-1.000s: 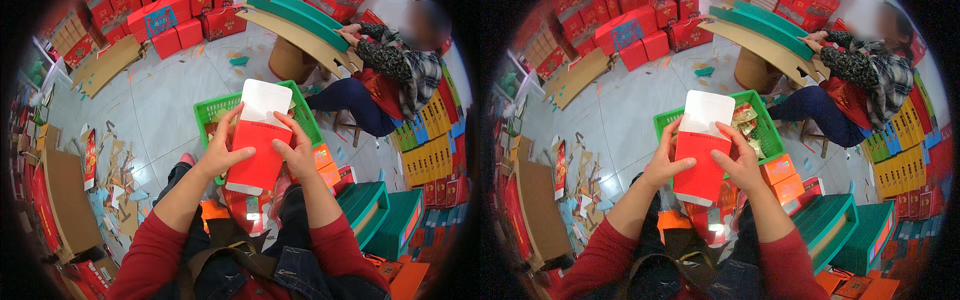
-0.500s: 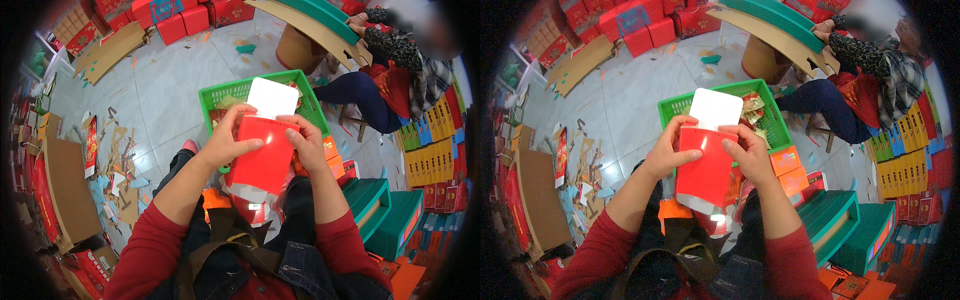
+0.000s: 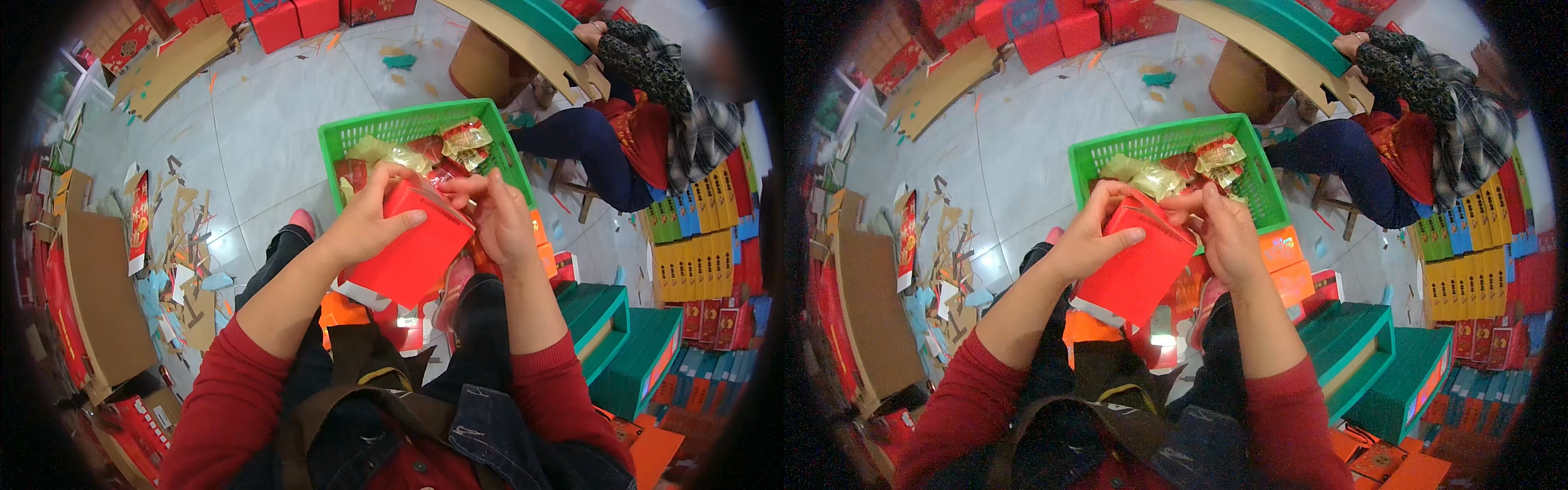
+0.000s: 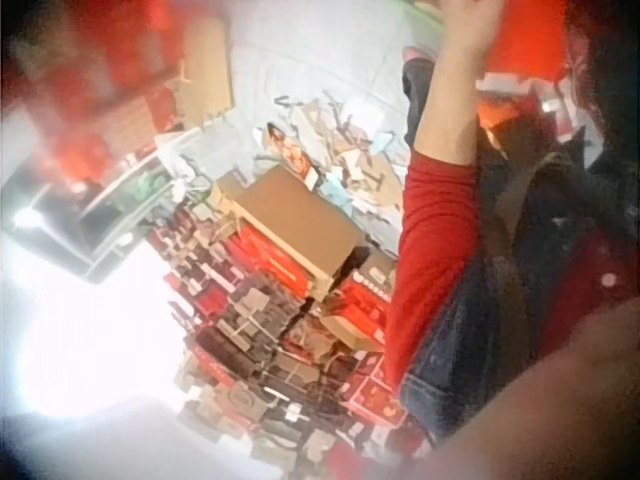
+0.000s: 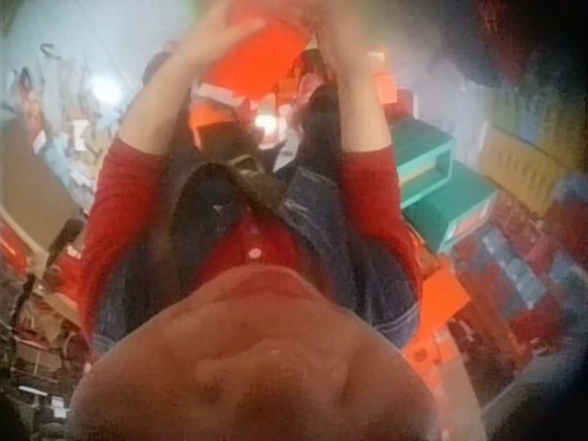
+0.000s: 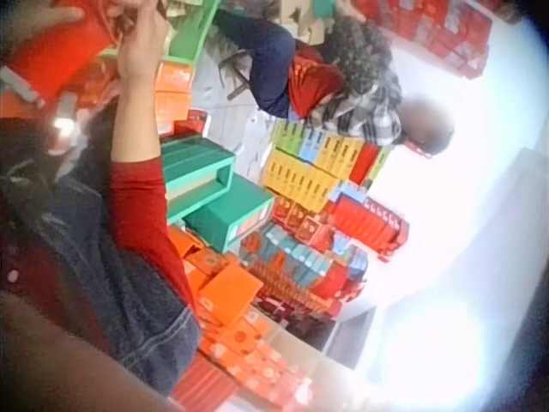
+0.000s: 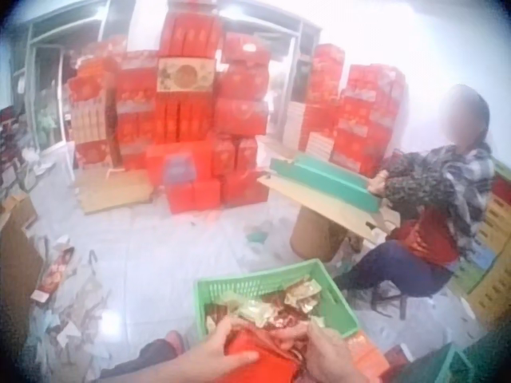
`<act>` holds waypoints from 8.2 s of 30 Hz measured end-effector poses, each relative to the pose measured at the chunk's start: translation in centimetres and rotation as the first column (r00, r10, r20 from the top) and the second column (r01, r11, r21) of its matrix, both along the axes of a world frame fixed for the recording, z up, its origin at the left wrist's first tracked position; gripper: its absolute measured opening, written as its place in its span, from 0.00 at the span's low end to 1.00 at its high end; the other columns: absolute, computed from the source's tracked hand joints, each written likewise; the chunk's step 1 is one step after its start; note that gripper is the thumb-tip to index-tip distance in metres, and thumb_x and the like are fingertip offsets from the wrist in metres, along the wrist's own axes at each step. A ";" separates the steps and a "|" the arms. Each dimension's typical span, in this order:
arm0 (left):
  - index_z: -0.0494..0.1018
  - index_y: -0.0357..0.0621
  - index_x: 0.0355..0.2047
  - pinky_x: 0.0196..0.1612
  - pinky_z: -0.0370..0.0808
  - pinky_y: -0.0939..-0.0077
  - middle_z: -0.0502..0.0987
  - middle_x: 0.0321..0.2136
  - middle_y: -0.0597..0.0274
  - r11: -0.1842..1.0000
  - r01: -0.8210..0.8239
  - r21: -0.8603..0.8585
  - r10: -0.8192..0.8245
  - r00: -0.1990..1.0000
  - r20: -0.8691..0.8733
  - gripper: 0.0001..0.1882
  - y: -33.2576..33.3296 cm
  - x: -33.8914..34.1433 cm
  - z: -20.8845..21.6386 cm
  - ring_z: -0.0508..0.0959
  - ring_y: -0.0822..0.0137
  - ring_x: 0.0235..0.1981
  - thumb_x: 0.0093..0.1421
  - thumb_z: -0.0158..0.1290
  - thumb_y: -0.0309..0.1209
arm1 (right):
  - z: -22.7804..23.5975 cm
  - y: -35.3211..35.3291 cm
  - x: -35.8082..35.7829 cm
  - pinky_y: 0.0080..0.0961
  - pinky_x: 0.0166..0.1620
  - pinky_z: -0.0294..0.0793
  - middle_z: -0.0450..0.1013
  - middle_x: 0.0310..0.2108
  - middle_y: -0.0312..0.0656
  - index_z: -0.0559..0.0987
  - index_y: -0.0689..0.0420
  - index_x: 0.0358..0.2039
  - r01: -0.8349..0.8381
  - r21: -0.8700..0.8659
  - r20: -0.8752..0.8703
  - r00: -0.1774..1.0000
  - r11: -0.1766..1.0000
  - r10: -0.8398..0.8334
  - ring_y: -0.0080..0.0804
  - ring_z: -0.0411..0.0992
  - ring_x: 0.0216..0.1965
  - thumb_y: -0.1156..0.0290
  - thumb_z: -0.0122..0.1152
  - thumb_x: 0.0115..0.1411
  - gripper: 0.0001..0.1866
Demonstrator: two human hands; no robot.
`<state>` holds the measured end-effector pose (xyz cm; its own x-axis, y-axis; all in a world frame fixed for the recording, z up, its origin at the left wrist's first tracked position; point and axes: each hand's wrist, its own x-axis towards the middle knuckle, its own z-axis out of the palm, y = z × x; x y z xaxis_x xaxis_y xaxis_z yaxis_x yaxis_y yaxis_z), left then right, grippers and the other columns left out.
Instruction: The person assembles small orange and red cardboard boxes by folding flaps and inserting pre-packaged items from a green basket. They repeatedly pick up flat boxes, fold them into shape, place a snack packet inside, and close the lid.
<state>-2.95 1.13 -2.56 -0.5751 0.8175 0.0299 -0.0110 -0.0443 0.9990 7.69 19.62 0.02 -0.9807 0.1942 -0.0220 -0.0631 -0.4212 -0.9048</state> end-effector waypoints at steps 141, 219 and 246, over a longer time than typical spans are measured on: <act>0.52 0.37 0.62 0.64 0.50 0.68 0.56 0.62 0.51 0.954 0.296 -0.039 -0.295 0.912 -0.284 0.33 -2.4 -0.4 1.1 0.53 0.60 0.64 0.59 0.52 0.31 | 0.0 -4.4 1.2 0.20 0.41 0.69 0.73 0.29 0.39 0.80 0.61 0.30 0.035 0.671 0.016 0.998 0.740 -0.062 0.25 0.70 0.34 0.80 0.62 0.51 0.05; 0.61 0.37 0.44 0.42 0.76 0.66 0.72 0.41 0.53 0.364 -0.927 0.088 0.707 0.337 0.621 0.12 -8.9 -13.0 -2.9 0.75 0.63 0.39 0.66 0.40 0.32 | -20.7 6.2 -6.2 0.24 0.33 0.72 0.76 0.28 0.40 0.80 0.60 0.35 -0.485 0.643 0.700 0.685 0.594 -0.199 0.25 0.73 0.28 0.57 0.64 0.53 0.18; 0.66 0.41 0.40 0.41 0.73 0.73 0.71 0.37 0.61 0.255 -0.954 0.158 0.680 0.293 0.672 0.10 -3.4 -8.6 1.5 0.72 0.70 0.38 0.66 0.43 0.35 | 7.9 -1.8 -1.4 0.26 0.42 0.75 0.74 0.38 0.43 0.72 0.62 0.44 0.285 0.792 -0.167 0.952 0.540 -0.257 0.29 0.75 0.38 0.75 0.57 0.58 0.13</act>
<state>-11.60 -2.28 -1.11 -0.9503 -0.2037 -0.2356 -0.0245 -0.7053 0.7085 6.32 17.78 7.94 -0.8756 0.3746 0.3049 -0.0774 0.5142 -0.8541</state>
